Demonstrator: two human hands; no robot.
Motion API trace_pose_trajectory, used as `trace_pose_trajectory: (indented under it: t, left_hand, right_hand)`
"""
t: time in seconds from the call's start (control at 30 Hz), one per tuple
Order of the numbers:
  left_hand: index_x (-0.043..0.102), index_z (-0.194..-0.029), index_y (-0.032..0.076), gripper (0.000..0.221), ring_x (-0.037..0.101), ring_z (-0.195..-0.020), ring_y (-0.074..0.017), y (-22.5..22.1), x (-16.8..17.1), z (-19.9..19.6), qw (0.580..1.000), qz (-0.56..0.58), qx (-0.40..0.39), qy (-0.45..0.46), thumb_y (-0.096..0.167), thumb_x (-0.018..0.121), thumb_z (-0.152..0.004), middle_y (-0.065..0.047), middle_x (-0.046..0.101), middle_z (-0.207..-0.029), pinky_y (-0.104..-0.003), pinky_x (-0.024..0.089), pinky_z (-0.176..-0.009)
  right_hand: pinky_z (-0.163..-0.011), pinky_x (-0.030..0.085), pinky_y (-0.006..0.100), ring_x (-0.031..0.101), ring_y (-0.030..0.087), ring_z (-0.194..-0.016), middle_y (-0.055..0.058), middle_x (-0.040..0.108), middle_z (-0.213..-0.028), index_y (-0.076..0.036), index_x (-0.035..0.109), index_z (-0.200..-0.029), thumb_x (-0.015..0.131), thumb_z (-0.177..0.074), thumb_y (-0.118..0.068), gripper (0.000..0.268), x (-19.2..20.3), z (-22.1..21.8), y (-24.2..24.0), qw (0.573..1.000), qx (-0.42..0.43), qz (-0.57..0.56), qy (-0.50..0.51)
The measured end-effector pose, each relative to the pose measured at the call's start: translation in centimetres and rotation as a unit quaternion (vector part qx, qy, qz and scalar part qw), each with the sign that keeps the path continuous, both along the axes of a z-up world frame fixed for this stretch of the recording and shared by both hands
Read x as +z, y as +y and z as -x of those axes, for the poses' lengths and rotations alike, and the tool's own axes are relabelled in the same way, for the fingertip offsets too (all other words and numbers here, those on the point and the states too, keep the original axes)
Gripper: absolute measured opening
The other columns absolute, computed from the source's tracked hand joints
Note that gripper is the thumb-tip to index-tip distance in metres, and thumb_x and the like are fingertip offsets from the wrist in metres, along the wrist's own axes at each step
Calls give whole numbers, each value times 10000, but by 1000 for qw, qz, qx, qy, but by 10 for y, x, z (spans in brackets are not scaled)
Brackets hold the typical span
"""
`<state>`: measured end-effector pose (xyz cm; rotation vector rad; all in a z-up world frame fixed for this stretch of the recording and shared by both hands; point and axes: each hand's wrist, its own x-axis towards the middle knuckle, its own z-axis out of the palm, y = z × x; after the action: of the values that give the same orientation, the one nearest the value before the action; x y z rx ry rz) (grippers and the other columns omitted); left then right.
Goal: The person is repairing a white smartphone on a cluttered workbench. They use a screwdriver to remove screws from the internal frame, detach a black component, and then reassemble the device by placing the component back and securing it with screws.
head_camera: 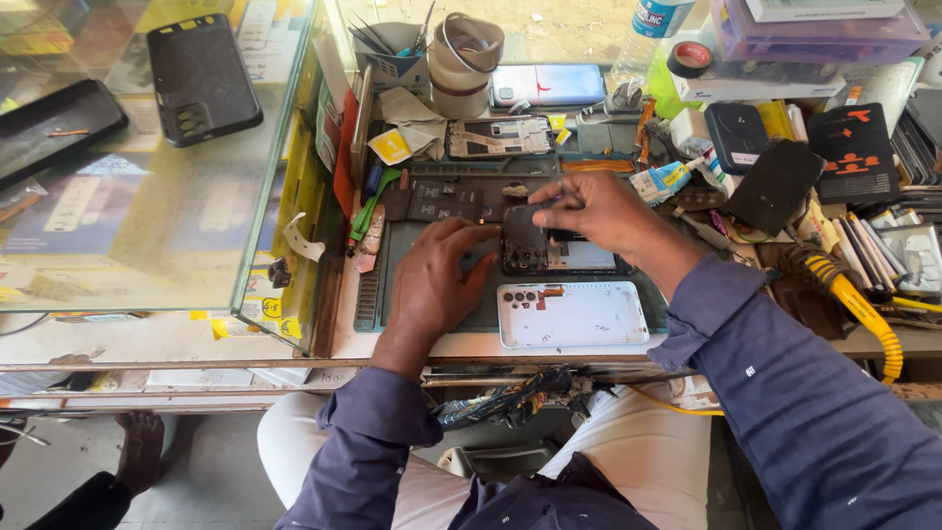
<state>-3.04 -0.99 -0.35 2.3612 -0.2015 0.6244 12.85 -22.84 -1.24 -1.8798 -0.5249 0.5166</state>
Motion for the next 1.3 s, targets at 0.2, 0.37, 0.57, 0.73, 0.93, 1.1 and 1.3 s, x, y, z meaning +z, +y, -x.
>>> trace_pose_trajectory:
  t: [0.2,0.37,0.57,0.73,0.93,1.1,1.3]
  left_hand:
    - [742,-1149,138,304,671,-1033,-315,-2,4,3,1000,-26,1,-17,249,769,-867,-66,709,-1084,-435,547,-804]
    - [754,-1054,134,298,679,-1016,-296,-13,6,-9,999,-40,3,14,338,814,-845,-64,711,-1054,-439,551,-810]
    - [761,-996,117,340,678,-960,-305,-28,11,-26,997,-43,19,63,309,856,-731,-63,702,-987,-446,542,-768]
    - [762,-991,116,340,680,-941,-307,-28,7,-26,997,-52,16,51,308,860,-728,-61,703,-989,-441,540,-765]
    - [758,-1061,114,287,685,-918,-297,-15,4,-22,999,-9,-3,34,277,823,-833,-70,707,-979,-424,542,-768]
    - [721,-1206,126,375,690,-952,-289,-9,4,-13,999,12,-11,29,248,802,-861,-75,712,-996,-424,543,-804]
    - [617,-1351,87,595,621,-1127,-349,-8,3,-11,997,-11,-46,-63,249,820,-816,-149,653,-1297,-449,506,-946]
  right_hand:
    - [-720,541,226,672,80,-812,58,749,-950,-6,723,-1149,787,-894,-80,273,20,-9,-12,999,-40,-4,-34]
    - [-702,596,273,706,96,-818,44,759,-973,-9,688,-1128,749,-898,-93,252,33,-9,-25,996,-65,-56,27]
    - [-717,564,256,694,100,-826,66,753,-956,-14,697,-1137,771,-900,-91,260,31,-6,-36,996,-76,-36,20]
    - [-724,551,236,684,78,-825,43,747,-938,-21,714,-1140,776,-890,-81,264,28,-4,-38,997,-68,-20,5]
    - [-688,540,244,682,97,-764,59,753,-887,-10,707,-1132,767,-893,-66,252,31,1,-29,998,-62,-5,5]
    - [-638,542,249,691,123,-692,65,769,-865,-2,687,-1143,753,-888,-71,273,31,5,-19,998,-41,-19,43]
    - [-662,572,257,689,109,-726,63,722,-869,2,695,-1166,760,-898,-71,286,21,9,-5,998,-5,-22,64]
